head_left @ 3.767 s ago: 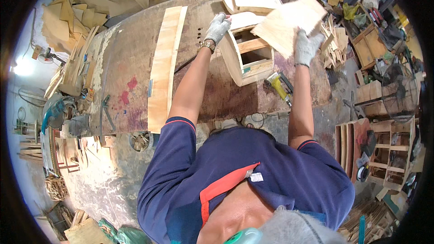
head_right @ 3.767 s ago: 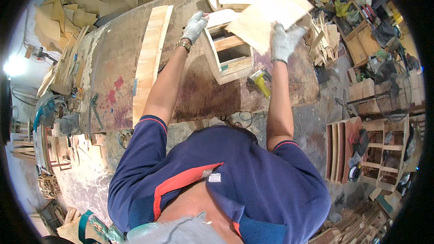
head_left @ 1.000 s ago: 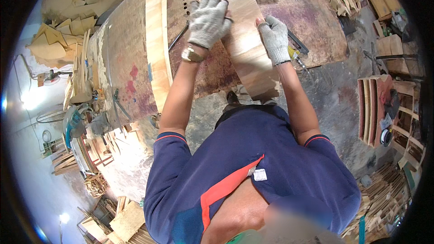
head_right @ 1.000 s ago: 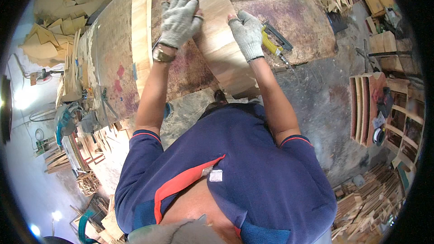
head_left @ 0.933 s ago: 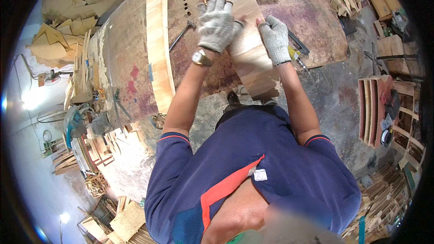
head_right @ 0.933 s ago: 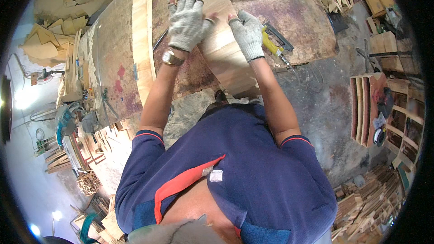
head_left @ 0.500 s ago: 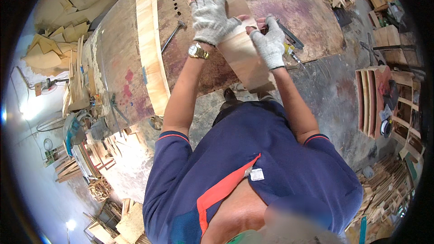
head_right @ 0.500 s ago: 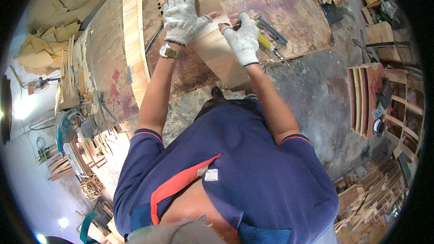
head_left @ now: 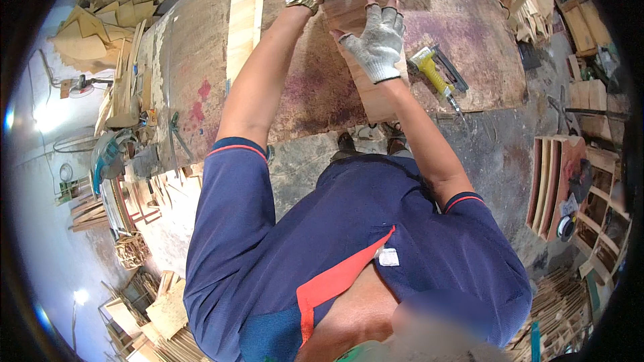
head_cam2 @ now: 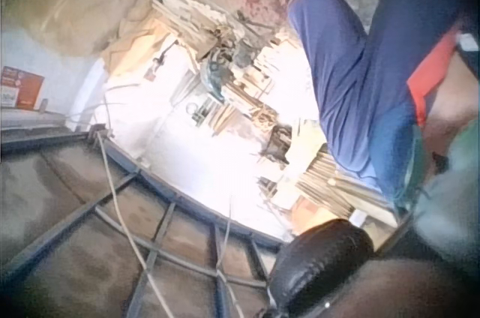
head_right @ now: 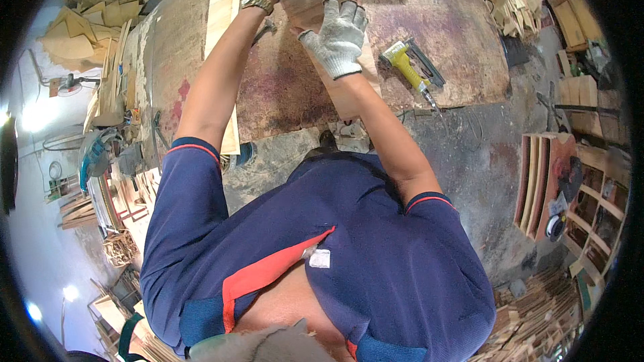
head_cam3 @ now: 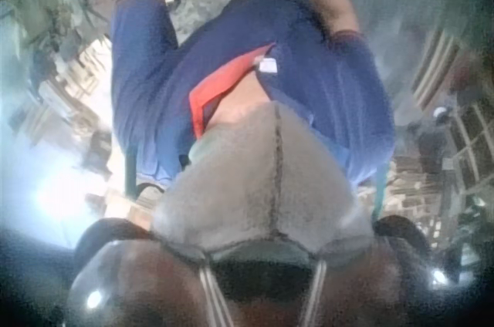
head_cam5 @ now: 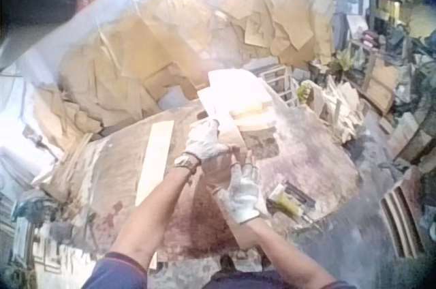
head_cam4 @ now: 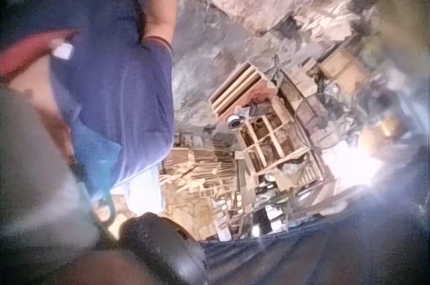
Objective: The person assembles a small wooden box by attaching thin wooden strips to a circular base using a pneumatic nail gun. They repeatedly position strips, fire nails, and rotate the piece to secure each side, then carry the finished box across the workshop.
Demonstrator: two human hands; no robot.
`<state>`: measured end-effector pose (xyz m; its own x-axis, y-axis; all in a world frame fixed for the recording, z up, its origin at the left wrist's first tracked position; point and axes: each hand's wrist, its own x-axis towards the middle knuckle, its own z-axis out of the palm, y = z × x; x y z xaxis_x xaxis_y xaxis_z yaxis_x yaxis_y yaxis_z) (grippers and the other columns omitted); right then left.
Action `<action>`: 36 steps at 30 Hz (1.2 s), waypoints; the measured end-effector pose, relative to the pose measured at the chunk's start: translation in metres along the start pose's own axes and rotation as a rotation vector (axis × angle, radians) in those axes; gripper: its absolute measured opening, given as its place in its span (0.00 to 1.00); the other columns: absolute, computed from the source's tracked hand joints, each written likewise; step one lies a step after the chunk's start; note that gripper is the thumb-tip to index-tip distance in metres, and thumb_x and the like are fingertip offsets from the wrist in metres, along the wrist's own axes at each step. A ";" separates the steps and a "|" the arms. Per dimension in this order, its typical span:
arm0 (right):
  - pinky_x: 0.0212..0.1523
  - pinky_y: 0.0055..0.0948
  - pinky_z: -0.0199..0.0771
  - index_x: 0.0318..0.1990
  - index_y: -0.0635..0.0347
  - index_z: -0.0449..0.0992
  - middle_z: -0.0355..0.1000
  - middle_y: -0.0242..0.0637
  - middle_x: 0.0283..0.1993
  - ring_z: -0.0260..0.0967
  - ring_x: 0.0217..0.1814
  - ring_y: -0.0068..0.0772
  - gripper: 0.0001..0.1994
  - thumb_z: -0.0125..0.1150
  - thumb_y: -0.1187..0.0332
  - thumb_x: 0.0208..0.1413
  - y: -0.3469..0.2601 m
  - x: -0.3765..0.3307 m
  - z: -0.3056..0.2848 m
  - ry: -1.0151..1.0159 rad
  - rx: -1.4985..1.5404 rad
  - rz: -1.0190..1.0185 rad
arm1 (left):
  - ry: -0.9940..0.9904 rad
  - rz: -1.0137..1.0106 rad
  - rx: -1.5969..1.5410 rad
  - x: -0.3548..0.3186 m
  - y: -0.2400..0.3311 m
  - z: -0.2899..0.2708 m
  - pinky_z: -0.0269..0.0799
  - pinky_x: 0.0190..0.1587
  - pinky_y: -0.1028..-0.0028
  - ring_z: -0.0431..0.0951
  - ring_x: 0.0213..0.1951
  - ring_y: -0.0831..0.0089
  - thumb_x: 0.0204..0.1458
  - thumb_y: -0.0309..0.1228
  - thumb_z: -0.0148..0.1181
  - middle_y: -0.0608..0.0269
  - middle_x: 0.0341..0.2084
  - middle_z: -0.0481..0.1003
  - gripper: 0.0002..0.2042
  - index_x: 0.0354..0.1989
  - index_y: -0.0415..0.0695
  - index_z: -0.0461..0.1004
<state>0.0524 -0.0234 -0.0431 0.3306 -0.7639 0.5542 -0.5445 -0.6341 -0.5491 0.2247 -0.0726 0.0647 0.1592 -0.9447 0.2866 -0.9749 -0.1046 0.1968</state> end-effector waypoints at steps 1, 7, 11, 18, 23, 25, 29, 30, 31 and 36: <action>0.75 0.67 0.50 0.74 0.55 0.61 0.44 0.69 0.79 0.43 0.81 0.73 0.60 0.79 0.34 0.35 -0.006 0.001 0.007 -0.015 -0.030 0.044 | 0.017 0.008 0.019 0.003 -0.004 0.005 0.76 0.52 0.57 0.80 0.49 0.50 0.39 0.62 0.74 0.47 0.47 0.78 0.41 0.54 0.41 0.73; 0.73 0.81 0.35 0.73 0.54 0.62 0.35 0.76 0.80 0.31 0.81 0.83 0.58 0.78 0.33 0.35 -0.023 0.004 0.040 0.073 -0.098 0.096 | 0.025 0.055 -0.014 0.010 -0.021 0.022 0.77 0.51 0.56 0.80 0.48 0.49 0.39 0.52 0.75 0.46 0.45 0.78 0.37 0.54 0.41 0.72; 0.73 0.80 0.36 0.70 0.53 0.65 0.35 0.76 0.80 0.33 0.81 0.83 0.54 0.78 0.34 0.36 -0.020 0.003 0.046 0.134 -0.110 0.075 | 0.037 0.086 0.047 0.009 -0.018 0.015 0.76 0.49 0.55 0.80 0.45 0.49 0.39 0.55 0.75 0.47 0.42 0.79 0.36 0.50 0.41 0.73; 0.74 0.76 0.39 0.71 0.50 0.66 0.38 0.74 0.79 0.36 0.80 0.82 0.52 0.77 0.35 0.38 -0.027 0.002 0.031 0.027 -0.152 0.137 | 0.033 0.038 0.052 0.000 -0.001 0.003 0.75 0.52 0.55 0.78 0.48 0.48 0.38 0.63 0.75 0.45 0.44 0.78 0.41 0.49 0.39 0.73; 0.73 0.69 0.49 0.67 0.57 0.68 0.53 0.65 0.74 0.47 0.79 0.69 0.46 0.75 0.41 0.44 -0.003 -0.021 0.000 0.108 -0.110 0.055 | 0.159 0.100 0.046 -0.019 0.005 0.011 0.68 0.62 0.54 0.73 0.57 0.46 0.39 0.62 0.74 0.41 0.52 0.75 0.45 0.58 0.37 0.71; 0.69 0.63 0.59 0.63 0.61 0.70 0.62 0.60 0.68 0.56 0.74 0.64 0.40 0.73 0.47 0.47 0.043 -0.033 -0.021 0.153 -0.021 0.065 | 0.217 0.132 0.109 -0.029 0.008 0.018 0.66 0.63 0.53 0.72 0.58 0.47 0.49 0.53 0.70 0.45 0.52 0.76 0.35 0.58 0.40 0.72; 0.60 0.54 0.72 0.60 0.59 0.69 0.70 0.53 0.56 0.68 0.61 0.60 0.35 0.73 0.54 0.46 0.147 -0.073 -0.045 -0.290 -0.315 0.395 | 0.056 0.011 0.240 -0.049 0.023 0.031 0.43 0.78 0.51 0.53 0.77 0.46 0.37 0.83 0.57 0.35 0.73 0.57 0.67 0.75 0.35 0.58; 0.59 0.54 0.73 0.61 0.58 0.68 0.71 0.52 0.53 0.70 0.59 0.61 0.36 0.74 0.54 0.46 0.164 -0.086 -0.045 -0.439 -0.428 0.421 | 0.048 -0.001 0.256 -0.052 0.027 0.032 0.45 0.77 0.50 0.55 0.76 0.45 0.37 0.82 0.59 0.35 0.72 0.59 0.66 0.74 0.35 0.59; 0.58 0.54 0.73 0.62 0.57 0.66 0.71 0.52 0.54 0.70 0.59 0.61 0.38 0.75 0.53 0.45 0.176 -0.099 -0.040 -0.512 -0.478 0.374 | 0.089 0.011 0.251 -0.059 0.031 0.034 0.48 0.76 0.49 0.57 0.75 0.45 0.37 0.81 0.60 0.35 0.71 0.61 0.65 0.73 0.34 0.60; 0.57 0.52 0.76 0.62 0.56 0.65 0.74 0.52 0.55 0.74 0.59 0.56 0.39 0.78 0.57 0.44 0.211 -0.100 -0.024 -0.650 -0.499 0.323 | 0.172 0.010 0.267 -0.081 0.045 0.042 0.44 0.78 0.48 0.55 0.76 0.44 0.37 0.80 0.61 0.36 0.73 0.58 0.65 0.73 0.34 0.60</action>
<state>-0.1142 -0.0781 -0.1991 0.3929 -0.9104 -0.1296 -0.9101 -0.3649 -0.1963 0.1613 -0.0138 0.0110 0.1511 -0.8823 0.4458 -0.9794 -0.1948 -0.0535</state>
